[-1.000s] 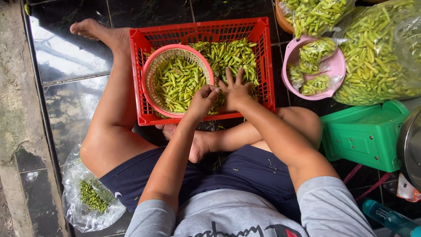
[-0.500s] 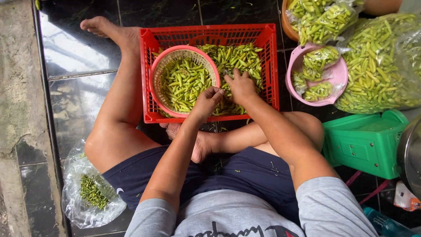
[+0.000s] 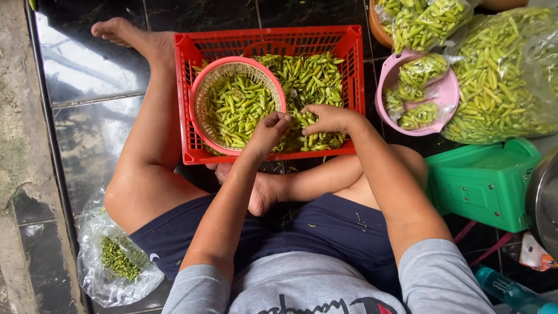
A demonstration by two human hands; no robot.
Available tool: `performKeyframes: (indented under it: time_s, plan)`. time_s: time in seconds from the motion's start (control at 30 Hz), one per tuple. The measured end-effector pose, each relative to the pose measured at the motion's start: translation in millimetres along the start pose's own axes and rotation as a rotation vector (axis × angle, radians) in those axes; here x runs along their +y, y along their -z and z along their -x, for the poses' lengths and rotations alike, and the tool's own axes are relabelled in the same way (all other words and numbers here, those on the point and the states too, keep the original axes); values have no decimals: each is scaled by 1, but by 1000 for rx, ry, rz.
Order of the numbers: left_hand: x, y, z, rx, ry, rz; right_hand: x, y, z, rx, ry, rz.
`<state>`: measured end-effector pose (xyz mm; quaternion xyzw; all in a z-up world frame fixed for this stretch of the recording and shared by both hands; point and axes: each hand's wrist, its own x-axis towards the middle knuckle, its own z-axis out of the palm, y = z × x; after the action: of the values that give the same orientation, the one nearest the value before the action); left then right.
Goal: A person sits on a tiled floor, manually removing the stems from green chilies and sorting them into a red crate and a pink basket.
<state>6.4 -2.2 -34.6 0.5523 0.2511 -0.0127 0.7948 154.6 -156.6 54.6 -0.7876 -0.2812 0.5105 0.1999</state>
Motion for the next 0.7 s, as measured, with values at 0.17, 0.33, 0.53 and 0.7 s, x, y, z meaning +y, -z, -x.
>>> performKeyframes:
  time_s: [0.17,0.33,0.53,0.7]
  plan:
    - [21,-3,14,-6,37,10,5,9,22,122,5,-62]
    - [33,-3,19,-96,0,9,10,10,26,321,28,32]
    - [48,-8,25,-154,-54,15,21,-9,3,443,99,162]
    - [53,-10,30,-25,37,9,28,-17,-15,433,131,139]
